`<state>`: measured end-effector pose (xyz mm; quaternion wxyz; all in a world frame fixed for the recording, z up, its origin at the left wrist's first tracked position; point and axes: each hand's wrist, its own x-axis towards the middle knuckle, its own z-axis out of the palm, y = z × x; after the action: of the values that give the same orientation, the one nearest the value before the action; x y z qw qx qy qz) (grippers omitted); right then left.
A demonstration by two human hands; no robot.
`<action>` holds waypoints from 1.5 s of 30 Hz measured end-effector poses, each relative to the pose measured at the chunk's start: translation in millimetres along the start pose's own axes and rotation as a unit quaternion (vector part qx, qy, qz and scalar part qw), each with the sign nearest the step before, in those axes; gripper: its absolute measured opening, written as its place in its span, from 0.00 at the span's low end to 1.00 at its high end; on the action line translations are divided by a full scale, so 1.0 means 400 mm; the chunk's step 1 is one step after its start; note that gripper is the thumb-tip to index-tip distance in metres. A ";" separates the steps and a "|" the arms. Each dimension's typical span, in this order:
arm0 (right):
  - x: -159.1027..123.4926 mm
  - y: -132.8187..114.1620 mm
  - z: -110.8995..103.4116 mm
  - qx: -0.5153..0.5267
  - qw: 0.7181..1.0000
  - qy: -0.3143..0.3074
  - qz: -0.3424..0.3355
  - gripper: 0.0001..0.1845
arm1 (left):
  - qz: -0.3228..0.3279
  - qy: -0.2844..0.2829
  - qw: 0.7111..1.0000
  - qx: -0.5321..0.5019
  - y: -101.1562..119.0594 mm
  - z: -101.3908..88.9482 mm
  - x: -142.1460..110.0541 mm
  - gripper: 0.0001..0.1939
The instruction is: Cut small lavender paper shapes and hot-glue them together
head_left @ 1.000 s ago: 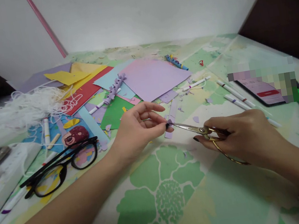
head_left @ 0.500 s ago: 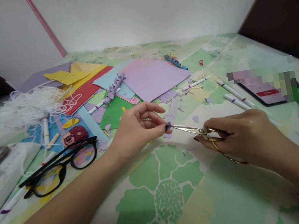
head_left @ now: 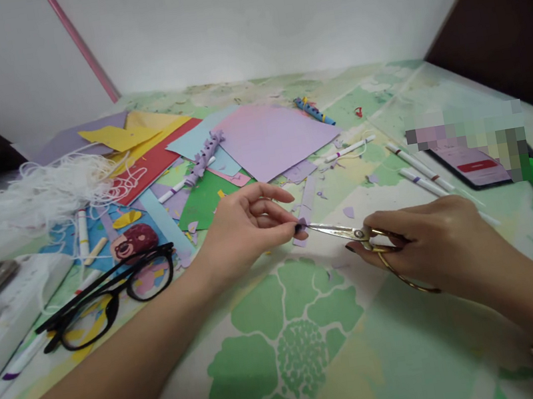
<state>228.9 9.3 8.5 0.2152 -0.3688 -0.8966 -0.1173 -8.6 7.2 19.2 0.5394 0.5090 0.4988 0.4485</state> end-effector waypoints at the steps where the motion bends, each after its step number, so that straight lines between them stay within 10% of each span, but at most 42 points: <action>1: 0.000 0.000 0.000 -0.001 1.000 -0.001 0.002 0.14 | -0.003 0.001 1.000 -0.002 -0.002 0.000 0.000 0.14; 17: 0.021 -0.029 0.002 0.127 0.985 -0.027 0.109 0.16 | -0.071 -0.036 0.966 -0.248 -0.025 0.002 -0.001 0.11; 45: 0.009 -0.051 0.020 0.080 0.990 0.052 0.104 0.18 | -0.059 0.005 0.959 -0.277 -0.027 0.018 -0.004 0.12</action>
<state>209.9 0.0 2.1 0.3016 -0.4349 -0.8475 -0.0409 -1.9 4.0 8.3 0.6823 0.3075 0.3870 0.5386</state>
